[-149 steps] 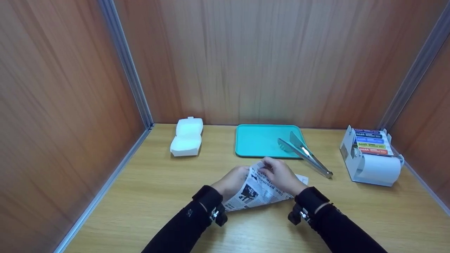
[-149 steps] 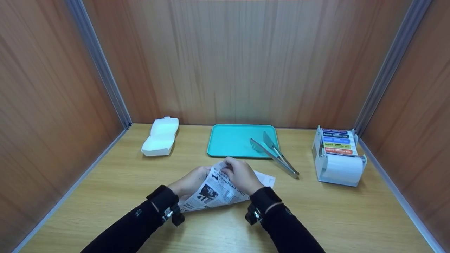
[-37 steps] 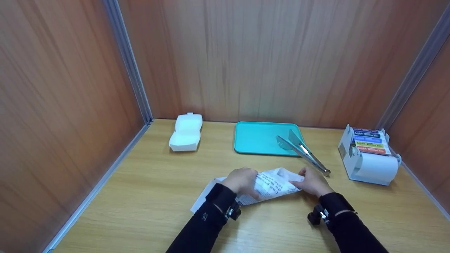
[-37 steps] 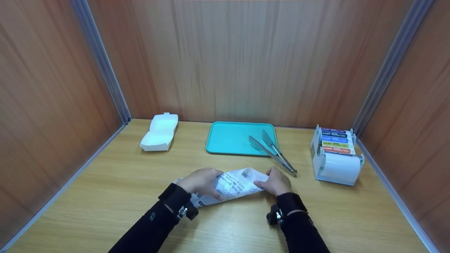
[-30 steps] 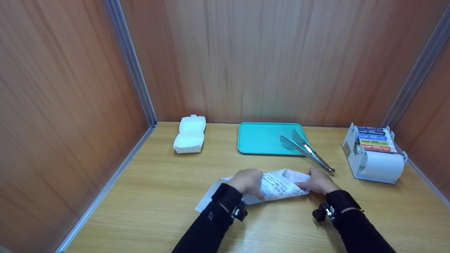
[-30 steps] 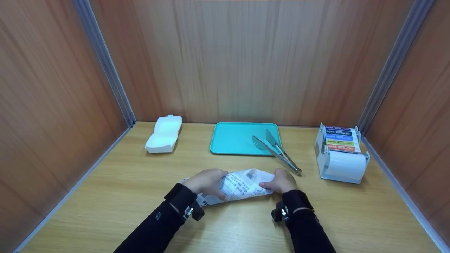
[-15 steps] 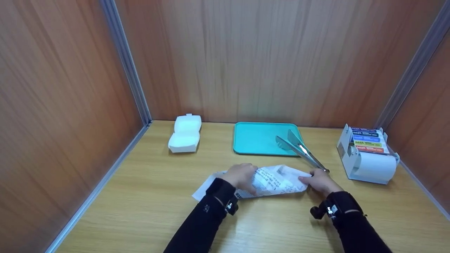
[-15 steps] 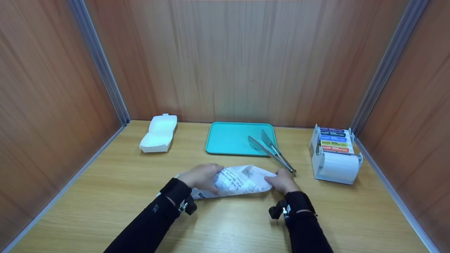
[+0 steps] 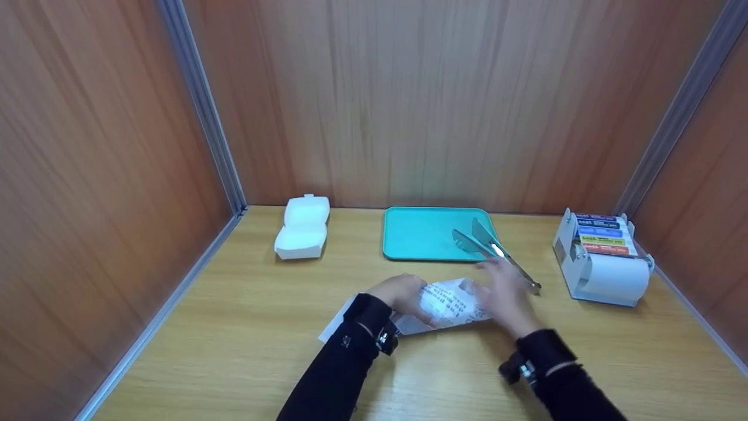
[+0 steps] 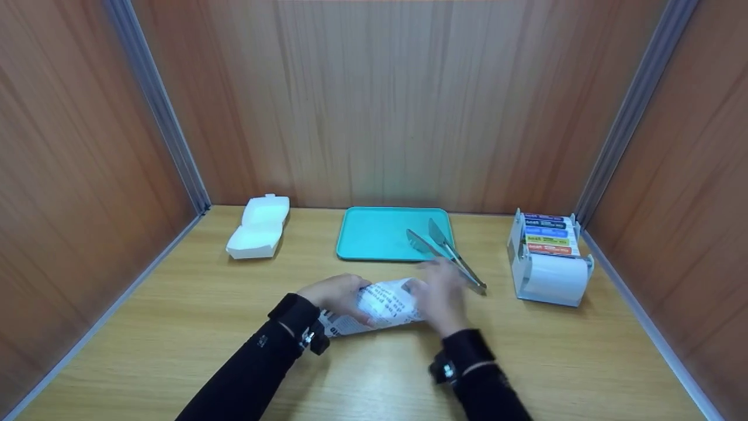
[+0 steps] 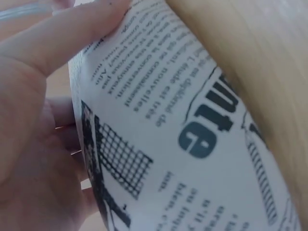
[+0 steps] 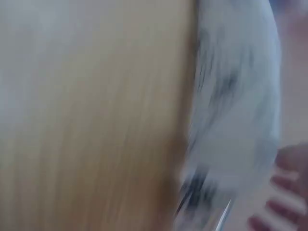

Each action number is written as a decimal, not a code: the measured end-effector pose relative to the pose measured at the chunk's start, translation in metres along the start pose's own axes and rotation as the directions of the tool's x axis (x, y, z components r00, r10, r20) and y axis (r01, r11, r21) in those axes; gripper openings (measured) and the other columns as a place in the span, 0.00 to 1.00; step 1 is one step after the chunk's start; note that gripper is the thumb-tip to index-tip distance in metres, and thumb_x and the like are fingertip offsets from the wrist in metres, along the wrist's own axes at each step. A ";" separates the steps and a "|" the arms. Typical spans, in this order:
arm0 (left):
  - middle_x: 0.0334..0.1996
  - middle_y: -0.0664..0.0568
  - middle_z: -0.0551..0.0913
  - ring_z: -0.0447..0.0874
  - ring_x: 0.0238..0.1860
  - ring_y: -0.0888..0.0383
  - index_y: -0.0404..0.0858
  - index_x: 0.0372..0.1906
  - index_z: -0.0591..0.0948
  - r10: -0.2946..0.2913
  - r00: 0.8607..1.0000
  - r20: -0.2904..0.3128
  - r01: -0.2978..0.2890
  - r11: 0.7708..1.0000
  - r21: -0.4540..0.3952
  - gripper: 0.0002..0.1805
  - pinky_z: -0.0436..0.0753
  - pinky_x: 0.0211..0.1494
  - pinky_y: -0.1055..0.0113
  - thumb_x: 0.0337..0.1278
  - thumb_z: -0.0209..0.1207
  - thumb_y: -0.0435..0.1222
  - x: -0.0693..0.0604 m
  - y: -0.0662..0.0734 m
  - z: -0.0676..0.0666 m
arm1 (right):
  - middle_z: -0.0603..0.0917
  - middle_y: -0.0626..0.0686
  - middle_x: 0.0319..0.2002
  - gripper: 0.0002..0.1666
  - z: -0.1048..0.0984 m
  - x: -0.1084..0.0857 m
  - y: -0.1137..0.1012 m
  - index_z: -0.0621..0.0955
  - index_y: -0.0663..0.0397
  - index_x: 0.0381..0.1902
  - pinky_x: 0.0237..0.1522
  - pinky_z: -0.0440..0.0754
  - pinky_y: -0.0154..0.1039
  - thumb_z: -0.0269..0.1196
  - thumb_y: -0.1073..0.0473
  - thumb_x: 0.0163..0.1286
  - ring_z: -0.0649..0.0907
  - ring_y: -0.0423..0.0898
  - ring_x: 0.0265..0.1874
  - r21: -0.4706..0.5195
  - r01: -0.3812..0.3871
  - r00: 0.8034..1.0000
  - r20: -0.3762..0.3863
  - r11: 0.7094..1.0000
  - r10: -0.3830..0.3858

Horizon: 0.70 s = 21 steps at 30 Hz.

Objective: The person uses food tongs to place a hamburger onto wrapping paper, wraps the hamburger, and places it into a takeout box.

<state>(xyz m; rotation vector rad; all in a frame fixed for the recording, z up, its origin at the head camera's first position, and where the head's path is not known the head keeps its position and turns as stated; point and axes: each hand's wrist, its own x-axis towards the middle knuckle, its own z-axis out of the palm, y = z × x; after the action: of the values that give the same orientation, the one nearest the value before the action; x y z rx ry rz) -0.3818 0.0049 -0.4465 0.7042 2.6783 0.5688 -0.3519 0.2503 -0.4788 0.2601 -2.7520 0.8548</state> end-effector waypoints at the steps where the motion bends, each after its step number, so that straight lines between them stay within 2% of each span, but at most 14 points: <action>1: 0.36 0.59 0.83 0.80 0.38 0.61 0.41 0.53 0.86 0.017 1.000 0.003 -0.017 1.000 -0.010 0.31 0.81 0.46 0.66 0.45 0.84 0.51 0.001 -0.003 0.001 | 0.78 0.66 0.66 0.23 0.007 -0.003 -0.011 0.83 0.60 0.64 0.68 0.72 0.68 0.68 0.57 0.75 0.76 0.67 0.67 -0.045 0.133 0.991 -0.015 0.990 -0.134; 3: 0.35 0.60 0.84 0.80 0.36 0.62 0.40 0.51 0.86 0.055 0.998 0.003 -0.055 0.998 -0.031 0.29 0.81 0.43 0.68 0.45 0.83 0.49 0.004 -0.007 0.001 | 0.81 0.65 0.67 0.23 0.019 -0.010 -0.030 0.84 0.62 0.63 0.71 0.69 0.69 0.68 0.56 0.76 0.76 0.68 0.69 -0.075 0.352 0.936 0.034 0.933 -0.350; 4: 0.35 0.60 0.84 0.80 0.35 0.62 0.40 0.51 0.87 0.077 0.997 0.005 -0.076 0.996 -0.039 0.29 0.80 0.42 0.69 0.45 0.83 0.48 0.005 -0.009 0.001 | 0.82 0.65 0.66 0.23 0.024 -0.013 -0.038 0.84 0.64 0.63 0.71 0.70 0.69 0.67 0.57 0.76 0.77 0.67 0.69 -0.089 0.427 0.904 0.067 0.900 -0.422; 5: 0.35 0.59 0.85 0.80 0.35 0.62 0.39 0.52 0.87 0.095 0.995 0.008 -0.095 0.994 -0.049 0.29 0.80 0.41 0.69 0.46 0.83 0.47 0.006 -0.010 0.001 | 0.82 0.65 0.66 0.24 0.028 -0.016 -0.044 0.83 0.64 0.64 0.71 0.71 0.69 0.66 0.57 0.77 0.78 0.67 0.69 -0.108 0.467 0.884 0.093 0.878 -0.459; 6: 0.36 0.58 0.86 0.80 0.35 0.63 0.39 0.54 0.87 0.116 0.993 0.010 -0.115 0.992 -0.043 0.30 0.80 0.41 0.70 0.47 0.82 0.47 0.007 -0.011 0.002 | 0.82 0.64 0.67 0.25 0.032 -0.018 -0.048 0.82 0.65 0.66 0.70 0.71 0.68 0.66 0.56 0.78 0.78 0.66 0.69 -0.132 0.489 0.872 0.110 0.862 -0.478; 7: 0.38 0.57 0.86 0.80 0.36 0.62 0.39 0.57 0.87 0.126 0.992 0.009 -0.126 0.992 -0.028 0.32 0.81 0.42 0.70 0.47 0.82 0.47 0.007 -0.012 0.002 | 0.82 0.64 0.67 0.26 0.035 -0.019 -0.052 0.81 0.66 0.67 0.71 0.70 0.69 0.65 0.56 0.79 0.78 0.65 0.69 -0.157 0.493 0.870 0.120 0.856 -0.479; 9: 0.45 0.54 0.86 0.81 0.41 0.60 0.39 0.63 0.85 0.111 0.994 0.001 -0.111 0.993 0.034 0.37 0.82 0.46 0.68 0.48 0.81 0.51 0.004 -0.011 0.002 | 0.80 0.65 0.69 0.27 0.039 -0.021 -0.057 0.78 0.68 0.70 0.72 0.70 0.69 0.63 0.57 0.80 0.78 0.64 0.70 -0.180 0.466 0.884 0.139 0.866 -0.446; 11: 0.56 0.50 0.85 0.83 0.52 0.56 0.38 0.70 0.81 0.096 0.995 -0.030 -0.091 0.986 0.141 0.44 0.82 0.59 0.64 0.49 0.80 0.55 -0.001 -0.007 0.003 | 0.78 0.66 0.71 0.29 0.042 -0.021 -0.059 0.75 0.69 0.72 0.73 0.67 0.71 0.61 0.56 0.82 0.76 0.64 0.72 -0.178 0.433 0.899 0.162 0.884 -0.408; 14: 0.65 0.47 0.80 0.78 0.65 0.51 0.37 0.72 0.78 0.107 0.989 -0.104 -0.068 0.945 0.320 0.48 0.76 0.72 0.56 0.51 0.78 0.61 -0.010 0.003 0.006 | 0.75 0.68 0.73 0.31 0.045 -0.019 -0.059 0.72 0.70 0.74 0.74 0.65 0.73 0.58 0.55 0.84 0.75 0.64 0.73 -0.161 0.405 0.908 0.185 0.900 -0.375; 16: 0.65 0.48 0.81 0.76 0.68 0.50 0.36 0.70 0.79 0.152 0.975 -0.161 -0.076 0.913 0.401 0.47 0.72 0.76 0.54 0.53 0.77 0.60 -0.017 0.010 0.010 | 0.75 0.68 0.73 0.30 0.046 -0.017 -0.059 0.72 0.71 0.75 0.74 0.64 0.72 0.58 0.56 0.84 0.75 0.64 0.73 -0.156 0.399 0.910 0.190 0.904 -0.369; 17: 0.62 0.48 0.83 0.78 0.66 0.51 0.35 0.68 0.81 0.183 0.964 -0.192 -0.085 0.900 0.427 0.44 0.73 0.75 0.54 0.54 0.76 0.59 -0.020 0.013 0.013 | 0.76 0.68 0.72 0.30 0.046 -0.016 -0.058 0.72 0.71 0.75 0.75 0.65 0.71 0.57 0.57 0.84 0.75 0.63 0.73 -0.154 0.395 0.911 0.189 0.906 -0.365; 19: 0.56 0.48 0.86 0.83 0.60 0.51 0.34 0.64 0.83 0.240 0.938 -0.250 -0.106 0.886 0.451 0.39 0.78 0.70 0.56 0.55 0.77 0.56 -0.024 0.015 0.020 | 0.76 0.68 0.72 0.29 0.048 -0.014 -0.057 0.72 0.71 0.75 0.76 0.65 0.68 0.56 0.58 0.85 0.76 0.63 0.73 -0.150 0.389 0.914 0.191 0.909 -0.359; 21: 0.53 0.46 0.88 0.86 0.57 0.50 0.30 0.63 0.83 0.280 0.912 -0.301 -0.120 0.882 0.455 0.38 0.81 0.66 0.57 0.55 0.77 0.53 -0.025 0.014 0.026 | 0.77 0.68 0.71 0.28 0.050 -0.013 -0.056 0.71 0.72 0.75 0.76 0.66 0.66 0.54 0.58 0.86 0.76 0.62 0.73 -0.144 0.384 0.914 0.196 0.912 -0.354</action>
<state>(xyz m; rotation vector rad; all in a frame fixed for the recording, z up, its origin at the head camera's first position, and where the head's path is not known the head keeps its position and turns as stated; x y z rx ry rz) -0.3448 0.0106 -0.4583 1.1071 3.1408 0.1544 -0.3353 0.1778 -0.4927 0.8216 -2.7680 0.5003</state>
